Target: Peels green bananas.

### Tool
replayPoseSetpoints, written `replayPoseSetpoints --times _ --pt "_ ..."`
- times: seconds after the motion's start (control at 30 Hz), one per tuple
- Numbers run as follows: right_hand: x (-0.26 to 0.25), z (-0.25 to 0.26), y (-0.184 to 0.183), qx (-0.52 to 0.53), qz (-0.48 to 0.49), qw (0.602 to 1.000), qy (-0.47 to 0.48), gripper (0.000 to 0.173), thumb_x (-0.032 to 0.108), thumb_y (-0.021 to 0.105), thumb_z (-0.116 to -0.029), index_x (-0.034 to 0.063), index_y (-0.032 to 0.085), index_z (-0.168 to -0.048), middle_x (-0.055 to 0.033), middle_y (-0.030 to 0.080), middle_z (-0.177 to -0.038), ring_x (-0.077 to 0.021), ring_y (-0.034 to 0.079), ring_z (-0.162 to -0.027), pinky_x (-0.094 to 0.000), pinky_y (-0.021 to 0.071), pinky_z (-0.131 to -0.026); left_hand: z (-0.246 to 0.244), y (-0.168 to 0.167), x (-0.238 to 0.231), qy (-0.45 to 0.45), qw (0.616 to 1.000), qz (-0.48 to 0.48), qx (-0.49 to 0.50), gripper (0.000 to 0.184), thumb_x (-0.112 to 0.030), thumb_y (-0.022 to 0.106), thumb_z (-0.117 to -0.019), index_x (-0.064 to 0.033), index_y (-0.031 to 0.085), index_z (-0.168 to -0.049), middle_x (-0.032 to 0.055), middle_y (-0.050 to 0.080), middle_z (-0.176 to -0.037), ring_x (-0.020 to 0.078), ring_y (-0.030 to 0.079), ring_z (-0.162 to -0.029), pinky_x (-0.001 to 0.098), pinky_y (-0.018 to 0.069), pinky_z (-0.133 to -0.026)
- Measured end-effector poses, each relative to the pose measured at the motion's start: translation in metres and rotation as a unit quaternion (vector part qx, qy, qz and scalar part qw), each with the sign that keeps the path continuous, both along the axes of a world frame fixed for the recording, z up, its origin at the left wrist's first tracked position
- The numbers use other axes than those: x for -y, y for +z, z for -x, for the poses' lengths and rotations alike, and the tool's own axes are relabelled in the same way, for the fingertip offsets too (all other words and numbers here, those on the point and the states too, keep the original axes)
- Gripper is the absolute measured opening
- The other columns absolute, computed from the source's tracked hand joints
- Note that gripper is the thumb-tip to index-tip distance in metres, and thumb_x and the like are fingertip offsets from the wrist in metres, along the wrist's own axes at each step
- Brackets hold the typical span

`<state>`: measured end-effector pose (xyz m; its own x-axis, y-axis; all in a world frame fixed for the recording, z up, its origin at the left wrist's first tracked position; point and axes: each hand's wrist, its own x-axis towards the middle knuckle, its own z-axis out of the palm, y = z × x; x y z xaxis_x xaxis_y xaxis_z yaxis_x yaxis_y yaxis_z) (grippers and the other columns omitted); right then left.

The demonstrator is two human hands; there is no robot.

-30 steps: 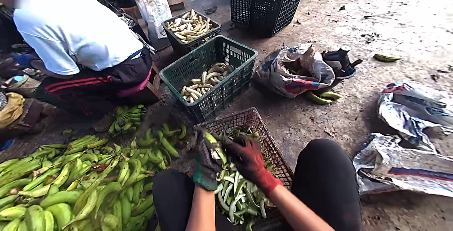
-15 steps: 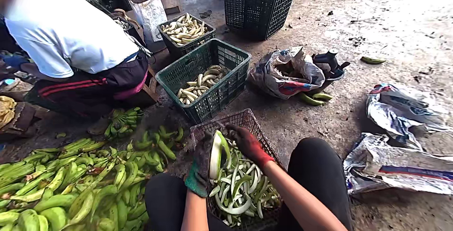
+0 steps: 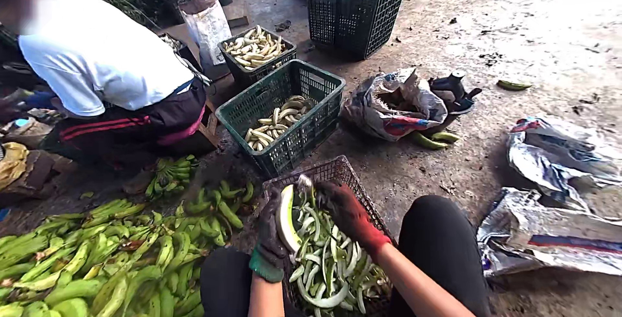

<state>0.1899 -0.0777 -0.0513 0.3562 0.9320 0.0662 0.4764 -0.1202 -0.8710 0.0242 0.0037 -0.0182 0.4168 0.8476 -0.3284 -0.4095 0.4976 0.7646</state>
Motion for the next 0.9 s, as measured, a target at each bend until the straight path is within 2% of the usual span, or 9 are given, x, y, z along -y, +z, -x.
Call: replayPoseSetpoints --times 0.1,0.3,0.43,0.53,0.6,0.63,0.7,0.77,0.9 --pt "0.035 0.036 -0.003 0.086 -0.115 0.987 0.073 0.03 0.017 0.067 -0.0908 0.0222 0.078 -0.118 -0.0152 0.072 -0.103 -0.0324 0.07 -0.092 -0.0561 0.056 -0.08 0.003 -0.009 -0.006 0.02 0.998 -0.027 -0.045 0.035 -0.018 0.032 -0.111 0.0016 0.06 -0.118 0.0067 0.07 -0.087 0.0108 0.068 -0.071 0.0264 0.0591 -0.062" --pt "0.038 0.046 -0.008 0.07 -0.166 0.974 0.136 0.024 0.022 0.063 -0.0928 0.0215 0.079 -0.111 -0.0124 0.071 -0.098 -0.0265 0.069 -0.091 -0.0501 0.0548 -0.079 0.01 -0.008 -0.008 -0.035 0.992 -0.085 -0.086 0.034 -0.013 0.031 -0.1103 0.0027 0.06 -0.121 0.0058 0.07 -0.09 0.0079 0.068 -0.075 0.0231 0.0585 -0.068" --pt "0.018 0.036 -0.006 0.115 -0.15 0.98 0.057 0.025 0.018 0.066 -0.0916 0.0227 0.08 -0.112 -0.0172 0.072 -0.098 -0.0343 0.07 -0.087 -0.0565 0.0561 -0.074 0.006 -0.015 -0.004 -0.034 0.991 -0.096 -0.089 0.029 -0.008 0.034 -0.108 0.0026 0.059 -0.117 0.0045 0.069 -0.088 0.0079 0.067 -0.075 0.0242 0.0586 -0.068" --pt "-0.009 0.011 -0.009 -0.109 -0.054 0.99 -0.075 0.03 0.015 0.057 -0.1011 0.0078 0.072 -0.125 -0.01 0.072 -0.109 -0.0186 0.069 -0.095 -0.0392 0.0573 -0.085 0.002 -0.011 0.007 -0.003 0.996 -0.069 -0.064 0.033 -0.014 0.033 -0.1098 0.0025 0.061 -0.116 0.0078 0.071 -0.088 0.0112 0.069 -0.074 0.027 0.0602 -0.066" --pt "-0.018 -0.005 -0.01 -0.388 -0.037 0.914 -0.109 0.027 0.018 0.048 -0.1076 0.0024 0.064 -0.123 -0.0012 0.066 -0.083 -0.0078 0.06 -0.066 -0.0263 0.0524 -0.06 0.007 -0.001 0.006 -0.01 0.998 -0.057 -0.027 0.038 -0.02 0.03 -0.1113 0.0002 0.062 -0.119 0.0084 0.072 -0.091 0.0113 0.07 -0.074 0.0268 0.0607 -0.065" --pt "-0.014 -0.011 -0.008 -0.462 -0.02 0.883 -0.076 0.028 0.024 0.042 -0.1095 0.0051 0.06 -0.119 0.0009 0.06 -0.074 -0.0076 0.055 -0.058 -0.0257 0.0488 -0.052 0.006 0.002 0.003 -0.008 0.999 -0.05 -0.016 0.04 -0.022 0.027 -0.1111 -0.0006 0.062 -0.113 0.0088 0.071 -0.082 0.0113 0.067 -0.062 0.0251 0.0577 -0.053" --pt "0.01 -0.012 -0.008 -0.475 0.051 0.878 0.022 0.032 0.038 0.035 -0.1092 0.012 0.054 -0.115 0.0046 0.054 -0.071 -0.0066 0.051 -0.056 -0.025 0.0466 -0.052 0.008 0.006 0.006 0.024 0.994 -0.089 -0.057 0.034 -0.016 0.033 -0.11 0.0019 0.061 -0.113 0.0089 0.071 -0.082 0.0117 0.067 -0.061 0.0252 0.0569 -0.051" --pt "0.033 -0.006 -0.007 -0.413 0.135 0.898 0.066 0.036 0.04 0.039 -0.1039 0.011 0.053 -0.119 0.0052 0.054 -0.071 -0.0072 0.052 -0.057 -0.0279 0.0482 -0.054 0.006 0.026 0.007 0.107 0.959 -0.234 -0.115 0.024 -0.007 0.048 -0.1019 0.004 0.066 -0.113 0.0033 0.072 -0.091 0.007 0.068 -0.076 0.0236 0.0595 -0.067" --pt "0.057 0.017 -0.033 -0.449 0.232 0.863 0.013 0.039 0.037 0.046 -0.1051 0.0084 0.05 -0.131 0.0007 0.058 -0.076 -0.0122 0.057 -0.06 -0.0338 0.0534 -0.057 -0.036 0.103 -0.05 0.348 0.787 -0.503 -0.085 0.022 -0.015 0.05 -0.1044 -0.0054 0.064 -0.12 -0.0052 0.068 -0.107 0.0033 0.065 -0.096 0.0254 0.0569 -0.084"
